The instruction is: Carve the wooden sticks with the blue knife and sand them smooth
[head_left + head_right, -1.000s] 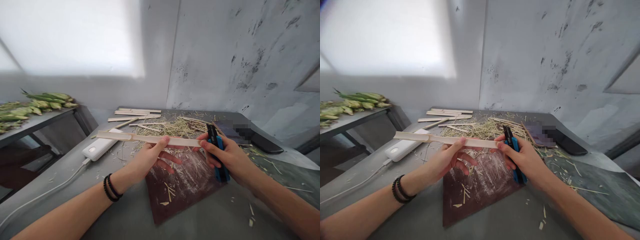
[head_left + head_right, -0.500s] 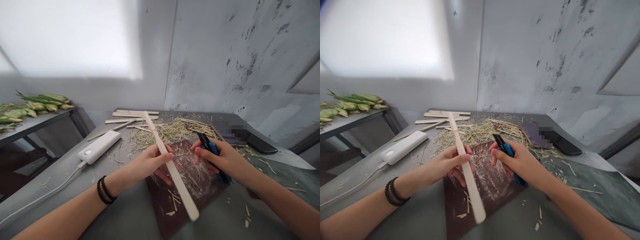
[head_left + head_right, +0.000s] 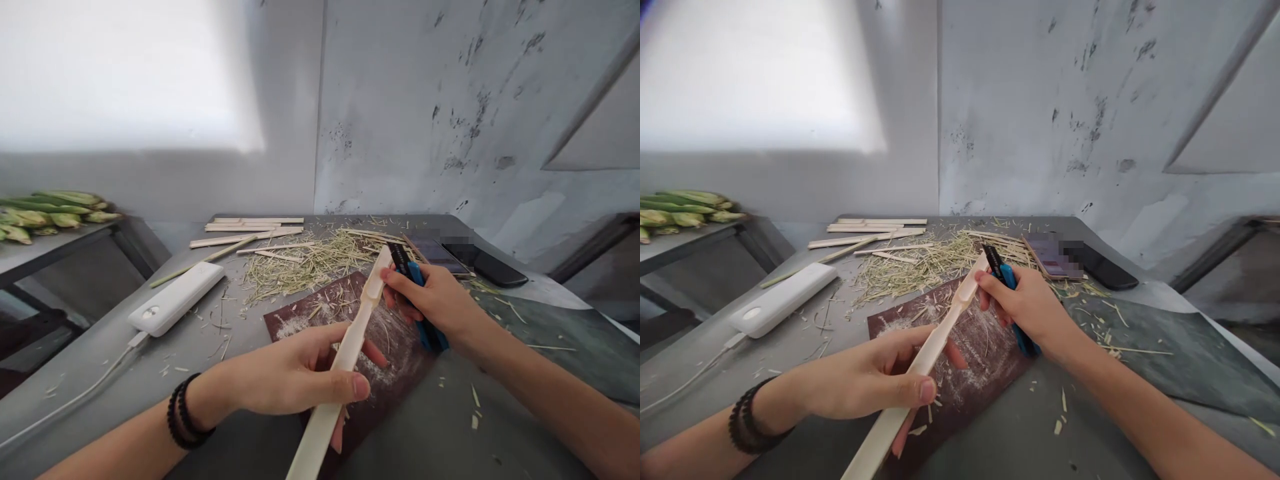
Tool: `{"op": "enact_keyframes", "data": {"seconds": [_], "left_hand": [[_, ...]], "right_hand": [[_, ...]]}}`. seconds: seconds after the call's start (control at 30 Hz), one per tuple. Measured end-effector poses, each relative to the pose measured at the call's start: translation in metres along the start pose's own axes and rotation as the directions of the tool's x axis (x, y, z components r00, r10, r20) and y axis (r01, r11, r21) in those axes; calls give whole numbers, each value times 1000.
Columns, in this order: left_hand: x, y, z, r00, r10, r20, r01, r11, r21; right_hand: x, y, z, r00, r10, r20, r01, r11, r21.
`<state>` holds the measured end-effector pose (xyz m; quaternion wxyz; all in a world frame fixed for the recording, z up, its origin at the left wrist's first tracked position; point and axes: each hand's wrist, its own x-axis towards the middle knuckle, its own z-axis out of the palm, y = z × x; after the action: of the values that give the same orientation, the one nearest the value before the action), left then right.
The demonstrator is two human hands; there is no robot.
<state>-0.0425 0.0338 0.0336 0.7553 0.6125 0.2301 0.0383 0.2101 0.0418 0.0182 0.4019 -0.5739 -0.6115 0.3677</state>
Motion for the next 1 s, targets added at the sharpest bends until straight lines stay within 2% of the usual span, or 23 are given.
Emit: {"op": "enact_keyframes", "data": {"seconds": [0.1, 0.2, 0.3, 0.47, 0.63, 0.77, 0.87, 1.0], "left_hand": [[5, -5, 2, 999, 49, -1, -49, 998, -37], [12, -8, 5, 988, 58, -145, -69, 995, -69], [18, -10, 8, 956, 75, -284, -102, 991, -85], [18, -10, 9, 928, 99, -360, -193, 952, -236], [12, -6, 11, 934, 66, -352, -188, 927, -326], [12, -7, 13, 924, 87, -373, -217, 922, -321], [14, -11, 13, 895, 137, -425, -265, 928, -260], [16, -14, 15, 854, 173, -490, -252, 963, -98]], "right_hand": [[-4, -3, 4, 999, 22, 37, -24, 999, 47], [-8, -6, 9, 992, 7, 127, -16, 997, 76], [-13, -11, 12, 974, -54, 222, 39, 996, 75], [-21, -15, 9, 936, -137, 325, 178, 979, -101], [-22, -7, 11, 887, -313, 340, 414, 866, -280], [-21, 0, 15, 868, -390, 306, 490, 773, -403], [-23, 2, 17, 848, -438, 297, 529, 715, -457], [-26, 3, 21, 784, -517, 345, 621, 626, -472]]}}
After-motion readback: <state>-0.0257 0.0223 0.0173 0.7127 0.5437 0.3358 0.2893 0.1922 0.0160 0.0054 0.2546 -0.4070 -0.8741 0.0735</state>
